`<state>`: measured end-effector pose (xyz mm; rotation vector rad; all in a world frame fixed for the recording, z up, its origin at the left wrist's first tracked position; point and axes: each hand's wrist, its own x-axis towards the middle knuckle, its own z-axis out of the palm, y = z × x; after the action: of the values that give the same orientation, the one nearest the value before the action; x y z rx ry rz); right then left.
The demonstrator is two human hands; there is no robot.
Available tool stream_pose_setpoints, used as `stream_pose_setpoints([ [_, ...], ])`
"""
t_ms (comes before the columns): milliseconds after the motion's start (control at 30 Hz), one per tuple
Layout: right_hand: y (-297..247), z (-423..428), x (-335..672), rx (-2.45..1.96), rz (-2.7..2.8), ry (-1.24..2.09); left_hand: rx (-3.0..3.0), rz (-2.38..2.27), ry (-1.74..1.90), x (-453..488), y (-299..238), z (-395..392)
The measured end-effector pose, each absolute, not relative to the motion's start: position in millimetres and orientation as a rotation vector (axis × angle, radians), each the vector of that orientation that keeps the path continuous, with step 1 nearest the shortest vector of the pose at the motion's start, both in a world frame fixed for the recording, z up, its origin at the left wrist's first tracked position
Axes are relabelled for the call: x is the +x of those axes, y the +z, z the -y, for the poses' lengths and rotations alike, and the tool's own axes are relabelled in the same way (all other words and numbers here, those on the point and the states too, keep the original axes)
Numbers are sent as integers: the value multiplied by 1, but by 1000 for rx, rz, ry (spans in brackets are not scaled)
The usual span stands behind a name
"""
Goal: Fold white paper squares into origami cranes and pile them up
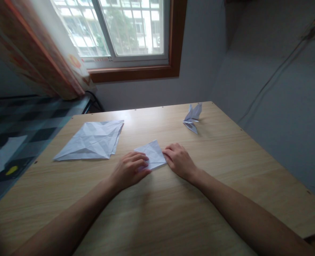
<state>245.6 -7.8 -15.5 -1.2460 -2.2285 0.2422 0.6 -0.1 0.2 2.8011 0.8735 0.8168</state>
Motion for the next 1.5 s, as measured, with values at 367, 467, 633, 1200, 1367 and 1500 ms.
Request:
stream_pose_setpoints([
  [367,-15,9,245,-1217,2237,202,2849,-898,761,2,0,2],
  [467,-14,10,245,-1220,2247,212,2896,-914,732,3,2,3],
  [633,-13,11,244,-1256,2232,213,3001,-892,648,5,6,6],
  [1200,-10,13,243,-1210,2145,182,3228,-901,678,9,6,12],
  [1367,-6,17,240,-1090,2033,39,3245,-935,883,8,11,15],
  [1500,-7,19,234,-1018,2152,-65,3297,-931,1018,9,12,17],
])
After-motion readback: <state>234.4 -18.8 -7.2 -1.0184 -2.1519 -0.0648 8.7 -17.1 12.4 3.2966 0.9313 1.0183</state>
